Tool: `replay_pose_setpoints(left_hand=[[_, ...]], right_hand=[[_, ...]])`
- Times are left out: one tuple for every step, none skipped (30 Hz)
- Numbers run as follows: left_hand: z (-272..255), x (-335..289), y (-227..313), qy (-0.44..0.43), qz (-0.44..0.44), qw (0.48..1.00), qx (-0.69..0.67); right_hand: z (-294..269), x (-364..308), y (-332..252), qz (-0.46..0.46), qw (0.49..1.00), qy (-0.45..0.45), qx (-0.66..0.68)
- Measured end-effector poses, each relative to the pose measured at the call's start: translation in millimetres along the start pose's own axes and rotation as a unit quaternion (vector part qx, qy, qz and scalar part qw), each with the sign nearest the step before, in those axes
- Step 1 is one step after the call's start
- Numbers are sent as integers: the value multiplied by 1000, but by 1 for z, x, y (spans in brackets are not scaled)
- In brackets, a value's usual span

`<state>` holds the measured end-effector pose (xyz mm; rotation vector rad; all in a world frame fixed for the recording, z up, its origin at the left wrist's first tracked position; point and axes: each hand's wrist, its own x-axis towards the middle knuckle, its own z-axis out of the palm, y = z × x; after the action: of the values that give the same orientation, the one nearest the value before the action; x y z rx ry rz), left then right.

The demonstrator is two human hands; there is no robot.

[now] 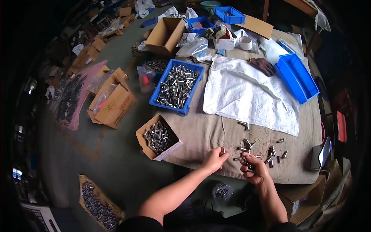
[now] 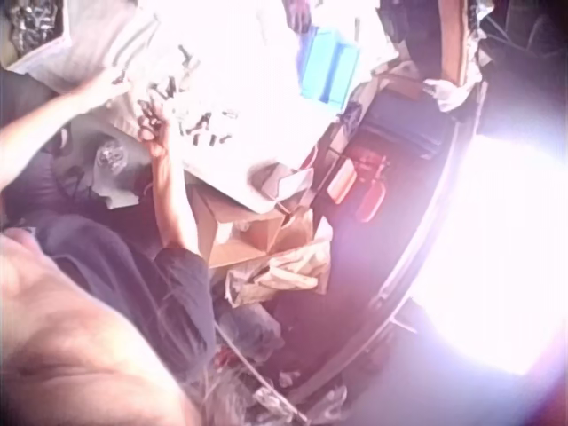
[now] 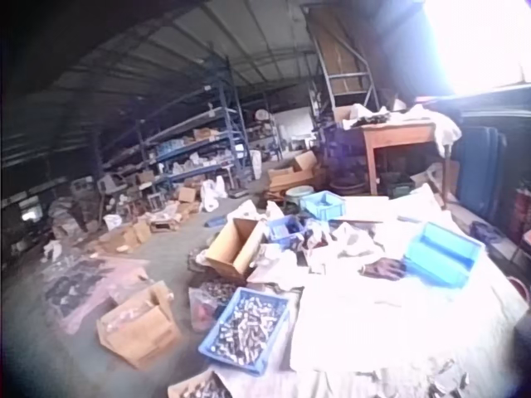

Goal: The person assembles metal fittings by hand, repeatedly picking up cylindrical sleeves and pins and inserting the pins into the sleeves.

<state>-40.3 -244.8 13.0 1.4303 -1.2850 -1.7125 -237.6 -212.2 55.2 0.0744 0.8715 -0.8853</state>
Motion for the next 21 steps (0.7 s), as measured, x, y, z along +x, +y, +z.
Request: replay_pose_setpoints(left_hand=[[-1, 1, 0, -5, -7, 997, 73], [-1, -1, -1, -6, 18, 996, 83], [-1, -1, -1, -1, 42, 994, 98], [-1, -2, 0, 8, 62, 991, 116], [0, -3, 1, 9, 75, 990, 117], [0, -4, 2, -2, 74, 993, 94], [1, -6, 3, -14, 33, 998, 56], [2, -7, 4, -23, -5, 1000, 19], [4, -9, 6, -29, -22, 999, -11], [4, -10, 8, -48, -44, 998, -16], [6, -12, 10, -48, -49, 997, -31], [8, -12, 12, -51, -65, 996, -45], [9, -14, 14, -64, -63, 993, -72], [11, -15, 16, -72, -76, 989, -104], [12, -16, 18, -81, -88, 984, -135], [13, -17, 20, -89, -99, 977, -166], [15, -18, 21, -98, -100, 977, -161], [16, -20, 22, -96, -96, 979, -155], [18, -21, 23, -94, -91, 980, -150], [20, -22, 24, -92, -87, 981, -145], [22, -22, 24, -86, -94, 980, -153]], right_hand=[[-4, -1, 1, 3, 999, 34, 2], [-7, -1, 2, -6, 1000, 22, 17], [-10, -1, 3, -13, 999, 26, 31], [-11, -1, 4, -19, 998, 29, 47], [-12, -2, 5, -17, 999, 25, 44], [-11, -2, 5, -8, 998, 30, 54], [-11, -5, 5, -1, 998, 31, 61], [-11, -7, 4, 5, 997, 42, 65], [-10, -10, 4, 1, 997, 33, 70], [-9, -14, 3, -4, 998, 25, 65], [-7, -18, 3, -10, 997, 29, 64], [-6, -21, 4, -16, 997, 35, 64], [-4, -23, 5, -9, 997, 32, 72], [-2, -25, 5, -4, 997, 27, 69], [-1, -27, 7, 0, 998, 22, 66], [1, -28, 7, 4, 998, 15, 63], [3, -30, 9, 6, 998, 4, 63], [6, -32, 10, 5, 998, 5, 57], [8, -34, 10, 3, 999, 6, 50], [11, -36, 11, 1, 999, 15, 43], [13, -38, 12, 0, 999, 6, 38]])
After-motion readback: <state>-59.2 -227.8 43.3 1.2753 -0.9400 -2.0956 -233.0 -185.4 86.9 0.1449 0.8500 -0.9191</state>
